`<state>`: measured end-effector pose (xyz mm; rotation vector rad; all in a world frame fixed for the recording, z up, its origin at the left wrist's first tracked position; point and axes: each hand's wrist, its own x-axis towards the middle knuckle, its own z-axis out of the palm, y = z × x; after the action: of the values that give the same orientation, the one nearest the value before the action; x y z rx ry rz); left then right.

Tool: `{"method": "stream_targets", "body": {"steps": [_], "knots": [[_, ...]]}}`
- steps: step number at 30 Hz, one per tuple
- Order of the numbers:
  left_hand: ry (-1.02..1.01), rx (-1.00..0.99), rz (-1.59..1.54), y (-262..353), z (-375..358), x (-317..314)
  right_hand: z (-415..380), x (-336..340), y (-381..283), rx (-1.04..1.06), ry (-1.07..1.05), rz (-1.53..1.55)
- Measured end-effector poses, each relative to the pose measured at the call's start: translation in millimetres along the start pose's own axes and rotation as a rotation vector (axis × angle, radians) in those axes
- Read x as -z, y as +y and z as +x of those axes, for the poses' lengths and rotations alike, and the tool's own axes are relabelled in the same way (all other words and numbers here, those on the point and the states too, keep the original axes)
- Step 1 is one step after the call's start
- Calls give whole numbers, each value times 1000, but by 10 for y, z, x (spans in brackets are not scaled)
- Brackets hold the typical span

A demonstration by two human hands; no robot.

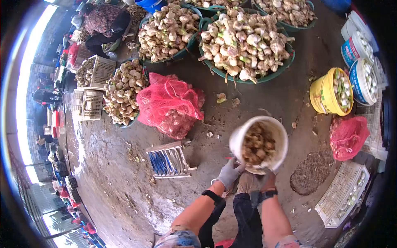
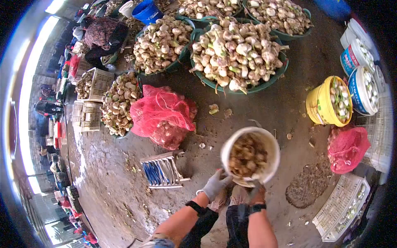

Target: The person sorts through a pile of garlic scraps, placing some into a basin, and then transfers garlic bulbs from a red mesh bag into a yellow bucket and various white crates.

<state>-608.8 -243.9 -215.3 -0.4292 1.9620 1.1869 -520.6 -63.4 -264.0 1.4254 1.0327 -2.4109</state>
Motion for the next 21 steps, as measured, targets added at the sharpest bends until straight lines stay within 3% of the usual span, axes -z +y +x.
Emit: {"method": "stream_targets", "body": {"steps": [1,3,4,5,6,7,9,12,14,15,17,19,21], "knots": [[6,-21,237,246,-71,227,94,406,58,90,-39,-74],[477,-324,639,-100,342,842,363,1056,101,-26,233,153],[775,-443,913,6,510,1252,267,1058,-53,5,249,78],[711,-10,812,463,468,1628,147,1110,-172,32,270,5],[910,-180,1021,337,705,2024,190,1201,-213,41,229,117],[930,-135,1125,401,821,2312,278,1375,-247,49,193,230],[923,-94,1238,554,1032,2662,427,1743,-257,-3,349,338],[879,-116,1317,449,1344,2897,14,1096,-189,-162,366,255],[495,148,707,160,1658,3015,-76,648,-31,-315,358,93],[625,-277,653,-205,1640,2906,-20,372,10,-377,374,-53],[507,-303,665,-131,1128,2681,146,-530,-59,-119,101,-241],[391,-210,476,8,519,2597,543,-1387,-56,166,-21,-449],[345,-261,457,-131,57,2608,711,-2380,-345,165,-284,-641]]}}
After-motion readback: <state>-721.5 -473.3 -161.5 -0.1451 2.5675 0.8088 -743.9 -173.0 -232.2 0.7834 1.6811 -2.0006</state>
